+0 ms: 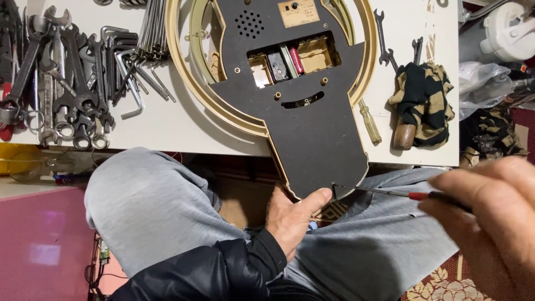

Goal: Disassembling a decorative wall clock to inspect the interior and then polishing the exterior frame and glass.

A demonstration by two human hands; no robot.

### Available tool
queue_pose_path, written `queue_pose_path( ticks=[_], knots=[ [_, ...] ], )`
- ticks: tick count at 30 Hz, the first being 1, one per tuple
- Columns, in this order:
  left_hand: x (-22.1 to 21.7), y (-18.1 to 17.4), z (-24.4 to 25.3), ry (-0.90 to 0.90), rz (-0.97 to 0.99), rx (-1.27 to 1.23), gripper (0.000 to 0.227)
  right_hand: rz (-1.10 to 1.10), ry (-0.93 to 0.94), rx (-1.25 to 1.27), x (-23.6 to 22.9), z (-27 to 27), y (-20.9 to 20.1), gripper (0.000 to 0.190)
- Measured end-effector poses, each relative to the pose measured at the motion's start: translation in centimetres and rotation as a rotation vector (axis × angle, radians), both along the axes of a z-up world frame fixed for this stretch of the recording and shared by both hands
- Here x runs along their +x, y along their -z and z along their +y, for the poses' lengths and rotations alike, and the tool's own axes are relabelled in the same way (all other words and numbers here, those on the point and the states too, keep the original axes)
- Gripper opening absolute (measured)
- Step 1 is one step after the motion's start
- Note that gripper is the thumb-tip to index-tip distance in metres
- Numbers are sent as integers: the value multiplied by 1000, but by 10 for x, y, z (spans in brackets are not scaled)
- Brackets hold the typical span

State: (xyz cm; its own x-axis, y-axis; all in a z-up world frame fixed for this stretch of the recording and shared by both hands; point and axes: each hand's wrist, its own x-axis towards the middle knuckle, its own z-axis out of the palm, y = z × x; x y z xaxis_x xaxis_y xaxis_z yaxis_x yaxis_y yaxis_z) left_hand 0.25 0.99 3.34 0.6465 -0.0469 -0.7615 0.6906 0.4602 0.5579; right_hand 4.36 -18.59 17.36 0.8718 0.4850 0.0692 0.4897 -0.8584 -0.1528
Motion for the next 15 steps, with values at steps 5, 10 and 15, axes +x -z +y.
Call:
queue_pose_path(
  ticks=[5,10,15],
  knots=[
    [1,-1,0,22,30,21,42,7,32,59,-13,9,-1,20],
    [2,-4,1,42,53,22,41,12,24,17,-6,2,-1,37],
    [0,1,0,8,9,9,38,24,59,25,-12,5,-4,31]
  ],
)
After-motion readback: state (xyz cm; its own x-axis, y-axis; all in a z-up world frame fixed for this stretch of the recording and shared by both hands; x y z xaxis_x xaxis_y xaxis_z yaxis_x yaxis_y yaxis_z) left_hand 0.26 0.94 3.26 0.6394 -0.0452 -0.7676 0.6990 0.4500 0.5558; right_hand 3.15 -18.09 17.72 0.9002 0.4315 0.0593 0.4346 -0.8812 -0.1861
